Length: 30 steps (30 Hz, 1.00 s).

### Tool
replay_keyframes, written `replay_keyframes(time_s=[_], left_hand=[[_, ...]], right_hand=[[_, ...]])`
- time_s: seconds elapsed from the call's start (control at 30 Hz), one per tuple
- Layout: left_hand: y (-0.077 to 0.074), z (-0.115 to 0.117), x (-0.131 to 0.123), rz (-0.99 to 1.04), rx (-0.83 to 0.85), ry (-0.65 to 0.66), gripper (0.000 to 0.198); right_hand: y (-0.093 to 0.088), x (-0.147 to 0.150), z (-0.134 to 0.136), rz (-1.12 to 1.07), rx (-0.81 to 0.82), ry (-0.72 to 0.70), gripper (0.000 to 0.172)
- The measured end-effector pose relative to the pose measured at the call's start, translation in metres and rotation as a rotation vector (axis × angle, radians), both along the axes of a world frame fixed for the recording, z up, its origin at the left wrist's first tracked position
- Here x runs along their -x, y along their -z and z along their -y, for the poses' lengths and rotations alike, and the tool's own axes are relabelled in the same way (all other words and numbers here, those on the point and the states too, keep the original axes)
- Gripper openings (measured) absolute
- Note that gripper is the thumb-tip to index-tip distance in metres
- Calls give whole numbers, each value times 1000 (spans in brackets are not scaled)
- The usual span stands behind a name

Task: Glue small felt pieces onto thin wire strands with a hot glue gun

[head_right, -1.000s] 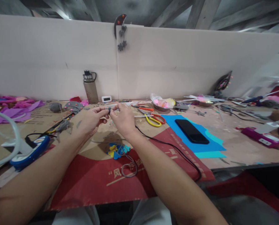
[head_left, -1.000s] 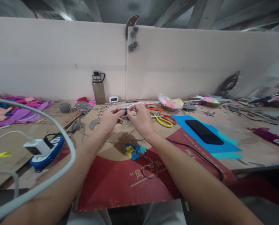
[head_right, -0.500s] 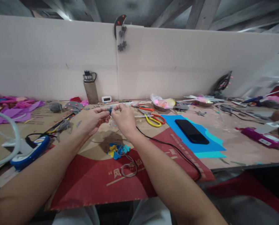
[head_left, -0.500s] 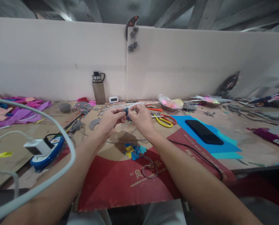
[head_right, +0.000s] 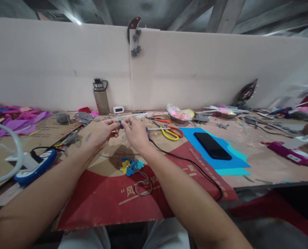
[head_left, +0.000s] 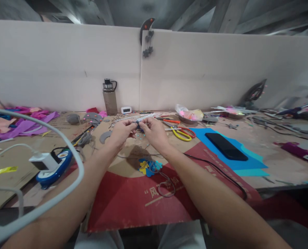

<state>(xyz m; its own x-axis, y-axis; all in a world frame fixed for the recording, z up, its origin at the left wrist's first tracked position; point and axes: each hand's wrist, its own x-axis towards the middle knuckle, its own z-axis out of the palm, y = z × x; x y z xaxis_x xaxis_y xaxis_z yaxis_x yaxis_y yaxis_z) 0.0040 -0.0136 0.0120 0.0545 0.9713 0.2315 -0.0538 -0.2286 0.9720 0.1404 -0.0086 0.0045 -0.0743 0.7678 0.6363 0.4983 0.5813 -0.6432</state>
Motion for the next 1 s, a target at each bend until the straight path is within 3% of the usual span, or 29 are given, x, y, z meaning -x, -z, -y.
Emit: replay_keyframes(time_s=[0.27, 0.47, 0.7, 0.9, 1.0], left_hand=[[2, -5, 4, 12, 23, -41, 8], [3, -6, 5, -28, -2, -74, 8], [2, -5, 5, -171, -73, -113, 6], [-2, 1, 4, -347, -135, -133, 8], [-4, 1, 5, -372, -143, -151, 8]], right_hand=[[1, -5, -2, -39, -47, -30, 20], [-1, -7, 2, 22, -162, -33, 4], [-6, -8, 6, 152, -222, -3, 16], [-10, -7, 9, 316, -179, 114, 26], [-10, -8, 8, 307, -173, 83, 27]])
